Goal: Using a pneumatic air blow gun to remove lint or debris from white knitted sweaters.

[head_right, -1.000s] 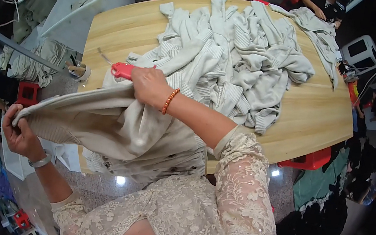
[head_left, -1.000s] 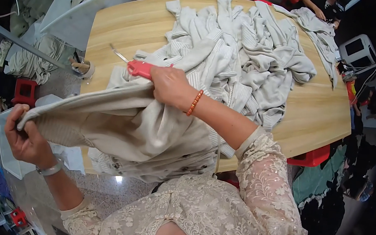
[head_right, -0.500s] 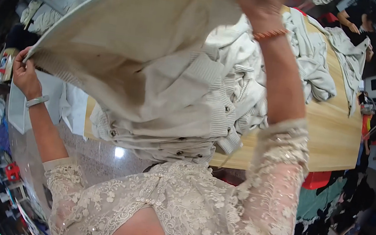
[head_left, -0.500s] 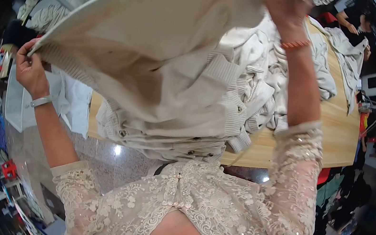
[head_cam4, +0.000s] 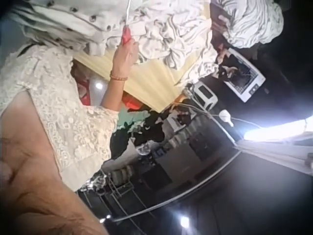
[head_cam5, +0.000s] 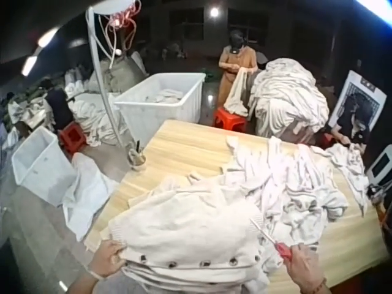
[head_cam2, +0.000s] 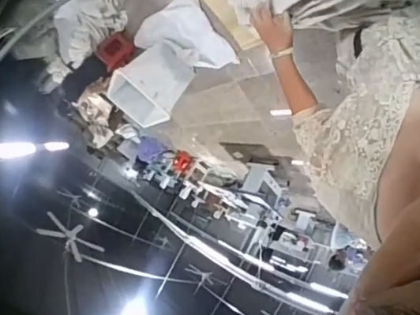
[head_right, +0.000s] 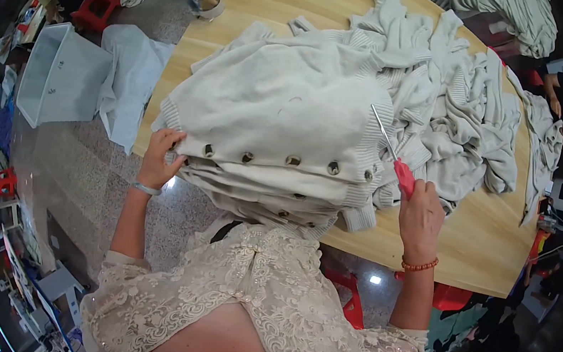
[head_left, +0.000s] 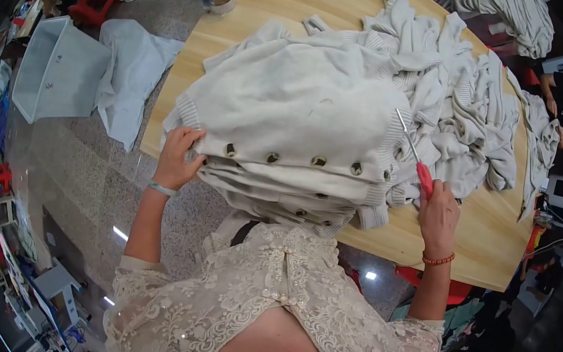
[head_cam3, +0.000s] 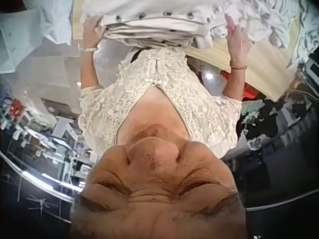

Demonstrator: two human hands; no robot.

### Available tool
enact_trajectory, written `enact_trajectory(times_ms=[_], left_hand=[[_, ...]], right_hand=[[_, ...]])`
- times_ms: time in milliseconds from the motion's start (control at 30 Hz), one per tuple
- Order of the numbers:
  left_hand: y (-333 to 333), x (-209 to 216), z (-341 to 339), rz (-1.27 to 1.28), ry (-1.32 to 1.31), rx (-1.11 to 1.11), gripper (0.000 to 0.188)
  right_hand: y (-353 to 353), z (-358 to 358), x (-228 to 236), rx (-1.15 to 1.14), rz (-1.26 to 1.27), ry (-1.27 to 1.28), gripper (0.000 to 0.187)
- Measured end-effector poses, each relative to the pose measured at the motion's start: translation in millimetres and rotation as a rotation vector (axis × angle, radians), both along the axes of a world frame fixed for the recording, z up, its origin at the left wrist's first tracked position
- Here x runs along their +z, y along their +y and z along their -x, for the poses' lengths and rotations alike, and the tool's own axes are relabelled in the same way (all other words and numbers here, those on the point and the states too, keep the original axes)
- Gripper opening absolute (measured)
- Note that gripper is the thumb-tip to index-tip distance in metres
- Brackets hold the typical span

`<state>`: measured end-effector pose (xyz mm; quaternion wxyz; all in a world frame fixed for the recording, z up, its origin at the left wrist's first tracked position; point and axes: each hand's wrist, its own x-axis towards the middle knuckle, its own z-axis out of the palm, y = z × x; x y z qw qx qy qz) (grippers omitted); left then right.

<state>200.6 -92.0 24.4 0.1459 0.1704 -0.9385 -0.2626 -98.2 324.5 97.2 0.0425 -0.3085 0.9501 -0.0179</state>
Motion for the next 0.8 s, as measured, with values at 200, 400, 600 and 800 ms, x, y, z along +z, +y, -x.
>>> enact_trajectory(times_ms=[200, 400, 600, 800], left_hand=[[-20, -7, -8, -0.176, -0.066, -0.087, 0.042], [-31, -24, -19, -0.224, 0.009, -0.162, 0.027], [-40, -35, -20, -0.285, 0.101, -0.221, 0.019], [-40, -35, -32, -0.547, 0.106, -0.255, 0.017]], right_hand=[[-30, -62, 22, -0.066, 0.355, -0.325, 0.02], [-86, -123, 0, 0.333, 0.326, -0.477, 0.03], [-149, -176, -20, 0.398, 0.172, -0.639, 0.028], [-176, -202, -13, 0.453, 0.185, -0.642, 0.031]])
